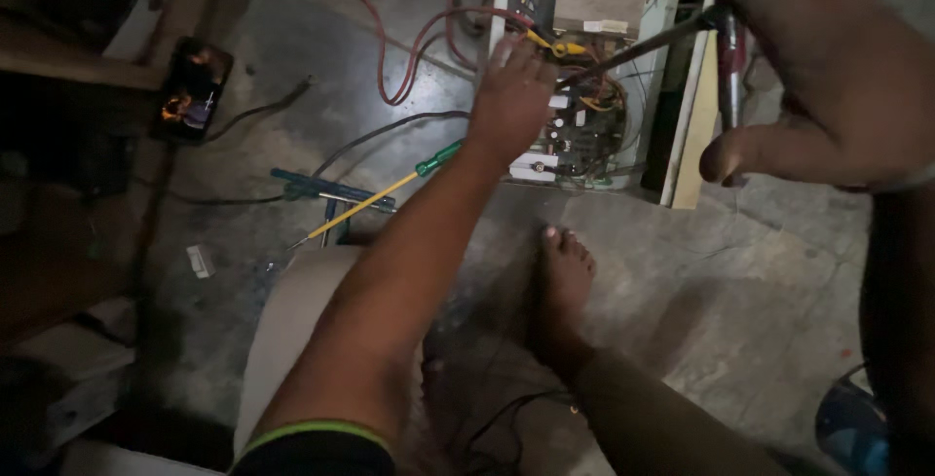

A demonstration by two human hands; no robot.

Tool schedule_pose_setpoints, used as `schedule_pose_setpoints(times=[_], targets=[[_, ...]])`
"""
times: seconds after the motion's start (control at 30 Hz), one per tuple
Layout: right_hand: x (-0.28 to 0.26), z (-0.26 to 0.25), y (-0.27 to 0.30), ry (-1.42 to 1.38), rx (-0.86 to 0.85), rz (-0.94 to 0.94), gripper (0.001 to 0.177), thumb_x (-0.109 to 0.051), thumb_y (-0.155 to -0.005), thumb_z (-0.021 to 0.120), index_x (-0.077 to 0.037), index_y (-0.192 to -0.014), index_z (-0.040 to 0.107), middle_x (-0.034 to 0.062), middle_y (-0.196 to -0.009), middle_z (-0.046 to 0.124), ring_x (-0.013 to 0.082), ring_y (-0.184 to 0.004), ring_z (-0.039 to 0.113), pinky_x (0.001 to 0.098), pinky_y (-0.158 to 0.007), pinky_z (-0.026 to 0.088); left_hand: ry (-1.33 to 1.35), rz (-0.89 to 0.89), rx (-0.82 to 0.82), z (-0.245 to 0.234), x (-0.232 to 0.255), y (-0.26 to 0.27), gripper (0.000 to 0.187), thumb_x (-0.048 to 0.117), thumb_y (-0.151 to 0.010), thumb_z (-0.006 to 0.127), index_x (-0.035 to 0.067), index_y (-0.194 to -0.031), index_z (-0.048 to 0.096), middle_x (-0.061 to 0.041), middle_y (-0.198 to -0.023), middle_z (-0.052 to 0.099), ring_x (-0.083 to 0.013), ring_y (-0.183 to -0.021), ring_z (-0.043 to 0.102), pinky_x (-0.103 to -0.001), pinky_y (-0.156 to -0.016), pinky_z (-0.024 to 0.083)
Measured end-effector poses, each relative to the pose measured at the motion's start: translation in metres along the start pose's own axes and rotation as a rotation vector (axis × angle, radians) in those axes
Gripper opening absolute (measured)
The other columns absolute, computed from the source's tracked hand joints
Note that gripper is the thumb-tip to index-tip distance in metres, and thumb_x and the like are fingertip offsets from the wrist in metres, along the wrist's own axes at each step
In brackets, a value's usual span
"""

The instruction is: The person is repairing an electronic device by connecting wires and tightening screws on a circuit board. They use a screwdriver and a hammer to adjust components within the device's casing.

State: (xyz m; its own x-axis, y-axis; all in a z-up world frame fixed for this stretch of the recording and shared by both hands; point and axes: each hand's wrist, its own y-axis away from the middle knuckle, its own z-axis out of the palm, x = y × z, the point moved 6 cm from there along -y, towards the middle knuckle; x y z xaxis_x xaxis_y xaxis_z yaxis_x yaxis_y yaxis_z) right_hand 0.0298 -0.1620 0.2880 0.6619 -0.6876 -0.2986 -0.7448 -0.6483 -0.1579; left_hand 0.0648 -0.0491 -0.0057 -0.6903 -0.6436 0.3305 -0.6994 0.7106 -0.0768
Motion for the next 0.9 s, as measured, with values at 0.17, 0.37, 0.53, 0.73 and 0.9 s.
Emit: schedule_pose_setpoints(times=[0.17, 0.37, 0.53, 0.73, 0.9], targets=[[0.013, 0.016, 0.015, -0.087, 0.195, 0.001, 0.081, -0.075, -0.101, 0.039, 0.003, -0.114, 0.059, 0.0265, -0.127, 0.058, 0.0456, -0.115, 0.056, 0.0518, -0.092, 0.042, -0.049, -0.002, 0.060, -0.008, 0.000, 0.004, 0.061, 0.046, -0.075, 0.079, 0.008, -0.122, 0.066, -0.012, -0.125, 0.067, -0.0294, -0.138, 0.046, -0.070, -0.118, 0.011], [0.004, 0.032, 0.011, 0.211, 0.458, -0.024, 0.056, -0.053, -0.093, 0.052, -0.001, -0.082, 0.067, 0.0189, -0.089, 0.061, 0.0411, -0.092, 0.060, 0.0527, -0.078, 0.043, -0.071, -0.021, -0.007, -0.001, 0.000, 0.003, 0.060, 0.047, -0.084, 0.077, 0.004, -0.125, 0.064, -0.014, -0.128, 0.063, -0.0310, -0.140, 0.045, -0.070, -0.118, 0.013], [-0.001, 0.020, -0.004, 0.291, 0.213, 0.306, 0.056, -0.062, -0.105, 0.061, -0.008, -0.092, 0.071, 0.0088, -0.078, 0.059, 0.0305, -0.078, 0.060, 0.0420, -0.069, 0.042, -0.027, -0.043, -0.015, -0.003, -0.001, 0.002, 0.055, 0.043, -0.083, 0.078, 0.005, -0.121, 0.065, -0.012, -0.126, 0.064, -0.0292, -0.138, 0.047, -0.069, -0.118, 0.014], [-0.029, -0.003, -0.026, 0.206, 0.013, 0.114, 0.051, -0.058, -0.093, 0.067, -0.010, -0.109, 0.075, 0.0080, -0.077, 0.064, 0.0282, -0.071, 0.062, 0.0416, -0.066, 0.045, 0.024, -0.035, 0.011, -0.004, -0.003, 0.005, 0.053, 0.041, -0.081, 0.079, 0.007, -0.119, 0.066, -0.011, -0.125, 0.064, -0.0290, -0.136, 0.048, -0.069, -0.119, 0.016], [-0.037, 0.001, -0.025, 0.340, -0.135, 0.544, 0.040, -0.044, -0.101, 0.066, -0.008, -0.117, 0.074, 0.0139, -0.073, 0.066, 0.0300, -0.061, 0.063, 0.0426, -0.054, 0.047, -0.002, -0.017, 0.036, 0.000, -0.003, 0.001, 0.056, 0.045, -0.083, 0.077, 0.005, -0.120, 0.065, -0.013, -0.126, 0.062, -0.0307, -0.138, 0.047, -0.069, -0.118, 0.016]])
